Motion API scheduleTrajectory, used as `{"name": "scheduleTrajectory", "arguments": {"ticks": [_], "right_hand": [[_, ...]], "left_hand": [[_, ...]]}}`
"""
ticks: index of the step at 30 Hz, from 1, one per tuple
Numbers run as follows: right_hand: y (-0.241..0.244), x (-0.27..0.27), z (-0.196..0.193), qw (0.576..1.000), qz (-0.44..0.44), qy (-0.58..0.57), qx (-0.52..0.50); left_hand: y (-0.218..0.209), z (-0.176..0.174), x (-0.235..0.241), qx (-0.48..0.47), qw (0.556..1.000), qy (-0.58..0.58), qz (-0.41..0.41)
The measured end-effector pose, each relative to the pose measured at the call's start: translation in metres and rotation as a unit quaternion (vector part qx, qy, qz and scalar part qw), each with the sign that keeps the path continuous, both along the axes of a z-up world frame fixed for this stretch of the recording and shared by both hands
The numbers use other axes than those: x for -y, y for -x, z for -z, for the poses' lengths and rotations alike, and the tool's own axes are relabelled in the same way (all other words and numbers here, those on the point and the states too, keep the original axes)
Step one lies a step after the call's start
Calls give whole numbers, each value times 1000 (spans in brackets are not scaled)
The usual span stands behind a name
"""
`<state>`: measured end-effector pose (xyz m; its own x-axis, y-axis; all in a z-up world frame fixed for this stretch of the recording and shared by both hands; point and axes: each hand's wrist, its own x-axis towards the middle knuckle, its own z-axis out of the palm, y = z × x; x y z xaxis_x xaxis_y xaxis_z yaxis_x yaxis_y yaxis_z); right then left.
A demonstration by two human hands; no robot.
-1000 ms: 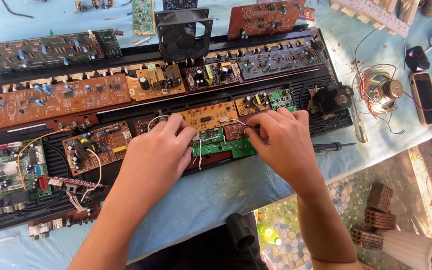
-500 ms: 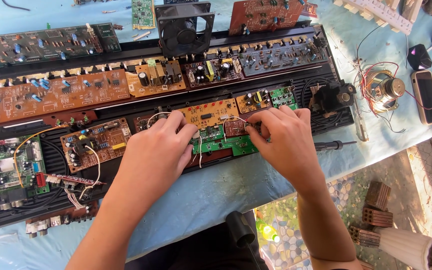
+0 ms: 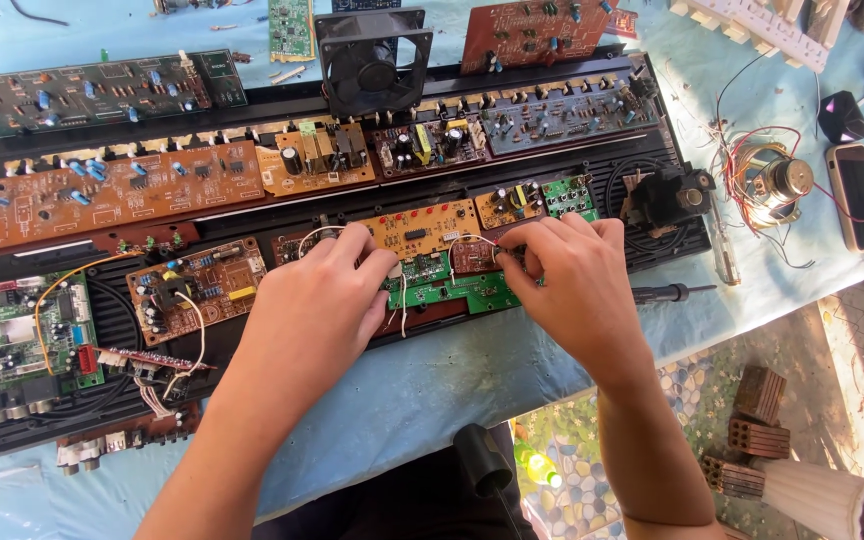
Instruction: The person works on a disassembled electronic device, manipulating wires and components on the circuit boards. They use a test light to check for electrical continuity at various points on the boards.
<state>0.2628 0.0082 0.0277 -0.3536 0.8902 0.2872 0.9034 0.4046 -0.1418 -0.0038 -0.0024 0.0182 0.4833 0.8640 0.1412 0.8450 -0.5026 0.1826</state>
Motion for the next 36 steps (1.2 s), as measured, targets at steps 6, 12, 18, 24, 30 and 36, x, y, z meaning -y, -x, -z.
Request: {"name": "scheduleTrajectory", "arguments": {"ticks": [6, 12, 18, 24, 30, 36], "right_hand": [[-1, 0, 1, 1000, 4, 6, 5], [0, 0, -2, 999, 2, 48, 15], [0, -1, -2, 999, 1, 51, 18], [0, -2, -5, 997, 4, 70, 13], [0, -2, -6, 998, 8, 68, 10], [4, 8, -18, 998, -38, 27, -47]], "left_hand": [[0, -3, 0, 7, 1000, 11, 3], [0, 1, -1, 13, 1000, 23, 1], [0, -4, -1, 22, 999, 30, 18], [0, -2, 0, 15, 1000, 14, 20], [2, -6, -1, 9, 999, 36, 11], [2, 0, -1, 9, 999, 38, 15]]}}
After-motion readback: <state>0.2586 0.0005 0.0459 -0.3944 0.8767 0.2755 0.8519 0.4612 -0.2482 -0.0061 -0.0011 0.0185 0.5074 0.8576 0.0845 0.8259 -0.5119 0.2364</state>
